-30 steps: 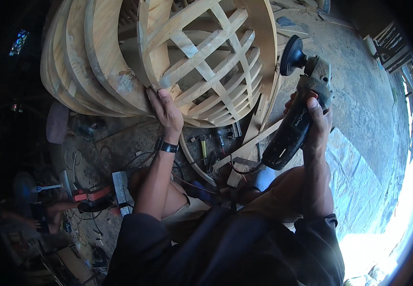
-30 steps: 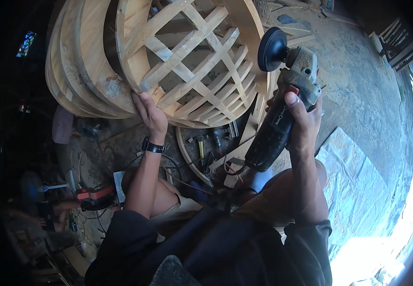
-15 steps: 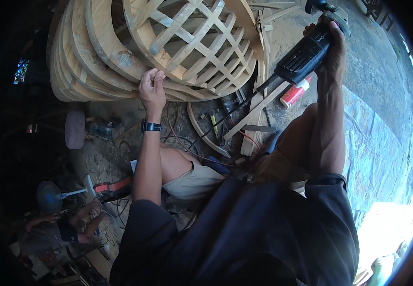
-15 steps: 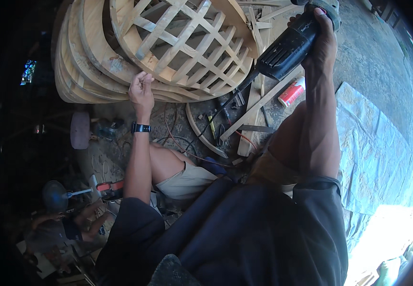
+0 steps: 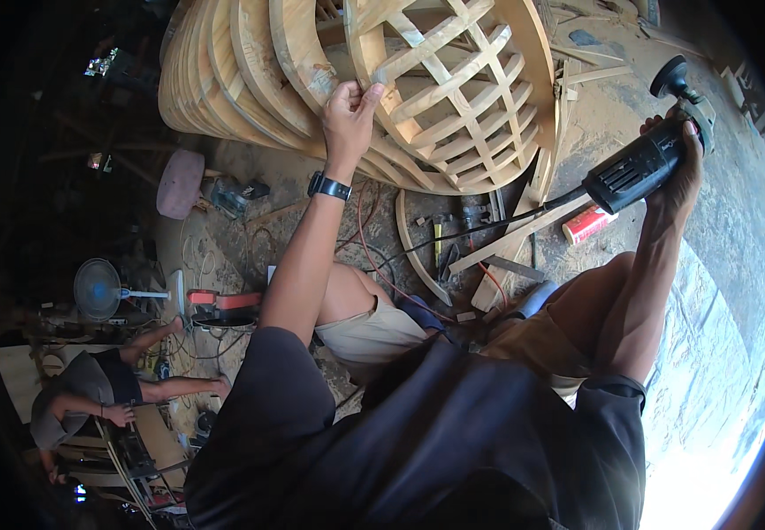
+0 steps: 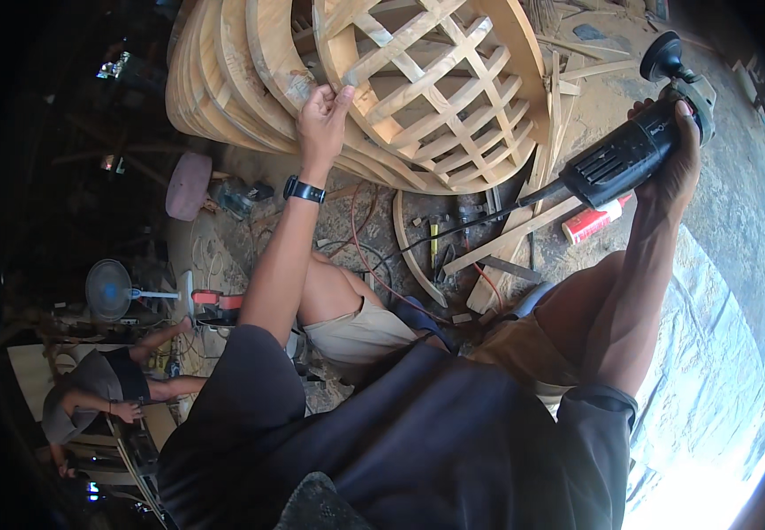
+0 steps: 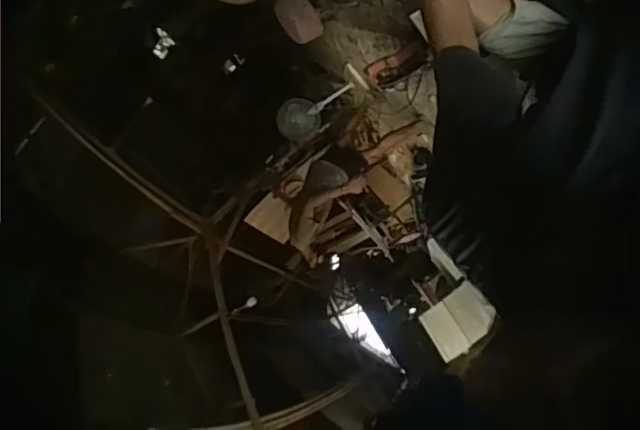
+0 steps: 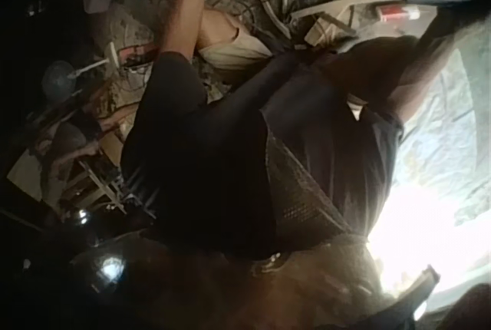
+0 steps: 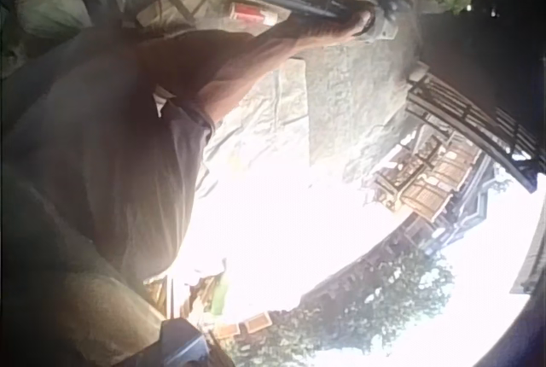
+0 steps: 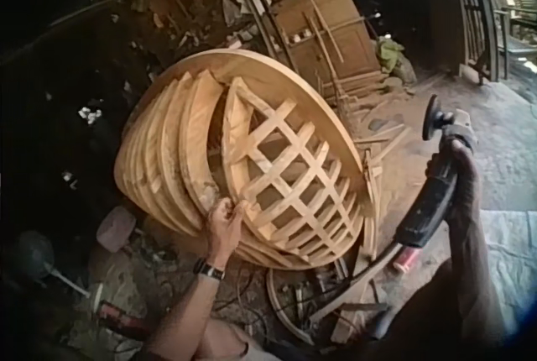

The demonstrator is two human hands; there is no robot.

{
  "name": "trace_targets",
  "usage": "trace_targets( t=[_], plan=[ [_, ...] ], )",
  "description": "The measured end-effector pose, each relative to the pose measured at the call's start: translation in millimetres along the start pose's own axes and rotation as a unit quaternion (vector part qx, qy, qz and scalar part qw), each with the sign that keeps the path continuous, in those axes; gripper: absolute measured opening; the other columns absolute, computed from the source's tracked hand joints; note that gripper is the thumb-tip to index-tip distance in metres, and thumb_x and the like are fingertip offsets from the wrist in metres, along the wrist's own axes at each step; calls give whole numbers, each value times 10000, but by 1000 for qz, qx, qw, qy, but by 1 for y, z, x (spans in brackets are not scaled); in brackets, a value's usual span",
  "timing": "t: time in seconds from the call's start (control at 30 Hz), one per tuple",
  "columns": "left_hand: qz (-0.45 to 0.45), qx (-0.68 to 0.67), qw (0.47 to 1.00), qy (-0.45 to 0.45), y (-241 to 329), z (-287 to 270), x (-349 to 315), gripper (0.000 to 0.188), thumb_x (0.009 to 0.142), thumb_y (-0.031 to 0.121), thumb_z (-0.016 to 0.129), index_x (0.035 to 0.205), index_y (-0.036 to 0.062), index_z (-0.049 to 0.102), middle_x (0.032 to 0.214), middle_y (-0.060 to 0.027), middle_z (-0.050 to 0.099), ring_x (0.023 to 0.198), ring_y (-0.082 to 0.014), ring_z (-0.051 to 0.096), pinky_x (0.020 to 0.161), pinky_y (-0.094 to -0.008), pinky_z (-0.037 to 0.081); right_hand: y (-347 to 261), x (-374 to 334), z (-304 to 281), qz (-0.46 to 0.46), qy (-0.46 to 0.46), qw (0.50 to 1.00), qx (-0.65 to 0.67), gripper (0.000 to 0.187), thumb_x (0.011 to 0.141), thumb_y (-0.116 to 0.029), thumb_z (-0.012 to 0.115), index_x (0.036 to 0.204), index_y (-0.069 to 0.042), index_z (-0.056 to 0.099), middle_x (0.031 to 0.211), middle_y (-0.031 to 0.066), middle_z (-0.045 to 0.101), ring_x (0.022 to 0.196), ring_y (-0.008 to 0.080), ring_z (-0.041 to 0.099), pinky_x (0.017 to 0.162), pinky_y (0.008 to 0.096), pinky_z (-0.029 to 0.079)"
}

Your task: The person uses a power sander to smooth the surface of a circular wooden frame structure, moving the tool along the inner and outer edges, then checks the surface by hand and uses a hand file to refine specific areas.

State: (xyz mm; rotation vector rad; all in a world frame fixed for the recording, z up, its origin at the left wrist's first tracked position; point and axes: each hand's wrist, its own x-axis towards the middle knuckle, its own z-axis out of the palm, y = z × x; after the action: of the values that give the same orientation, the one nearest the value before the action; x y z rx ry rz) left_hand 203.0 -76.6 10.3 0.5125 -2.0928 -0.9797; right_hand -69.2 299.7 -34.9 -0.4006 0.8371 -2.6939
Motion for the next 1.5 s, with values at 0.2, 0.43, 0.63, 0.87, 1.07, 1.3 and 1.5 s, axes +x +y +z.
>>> trace_targets(
  t=[0.2,0.43,0.63,0.87,1.07,1.3,1.5],
  plan=[
    [-16,83,996,-19,-5,-7,9,357,896,286,779,940,-27,613,879,-84,722,782,-81,652,700,-236,515,-9,0,-13,-9,17,1000,-16,377,946,-274,652,1168,26,595,953,164,677,878,289,701,878,419,574],
    [-20,-9,995,-95,-30,-1,-15,387,906,171,761,1152,-39,550,1122,-130,680,1021,-147,657,896,-281,538,-14,-1,-17,-23,23,999,-3,402,934,-269,663,1172,42,576,999,163,660,893,295,694,887,428,573],
    [-15,-15,990,-137,-24,-6,-19,394,914,125,743,1193,-54,529,1124,-142,676,1055,-172,656,921,-295,530,-16,2,-25,-13,57,998,-24,407,926,-266,674,1164,50,576,983,173,657,896,301,693,890,426,575],
    [-20,16,993,-118,-36,2,-29,322,940,118,703,1164,-65,562,1120,-160,698,1029,-169,681,889,-290,538,-14,2,-21,-9,60,998,-26,390,937,-267,674,1161,41,589,965,171,665,910,312,696,858,410,581],
    [-38,-48,994,-89,-49,4,-52,264,974,37,599,1207,-73,544,1178,-153,659,1095,-161,636,966,-281,501,-15,-4,-7,-33,55,993,-103,388,885,-196,743,1156,43,601,979,158,672,932,319,699,852,437,588],
    [-158,-85,983,-38,-60,100,-193,320,935,130,674,1219,9,588,1111,-77,645,986,-123,603,858,-260,504,-3,-23,7,38,14,984,-174,481,876,-254,704,1233,37,567,979,167,662,898,320,705,816,431,594],
    [-141,-271,931,-201,46,160,-210,572,926,359,678,1346,3,526,1263,-127,610,1165,-223,585,1019,-387,446,41,-56,43,134,-3,968,-212,414,849,-216,731,1165,16,598,894,148,674,772,265,697,731,384,594]
  ],
)
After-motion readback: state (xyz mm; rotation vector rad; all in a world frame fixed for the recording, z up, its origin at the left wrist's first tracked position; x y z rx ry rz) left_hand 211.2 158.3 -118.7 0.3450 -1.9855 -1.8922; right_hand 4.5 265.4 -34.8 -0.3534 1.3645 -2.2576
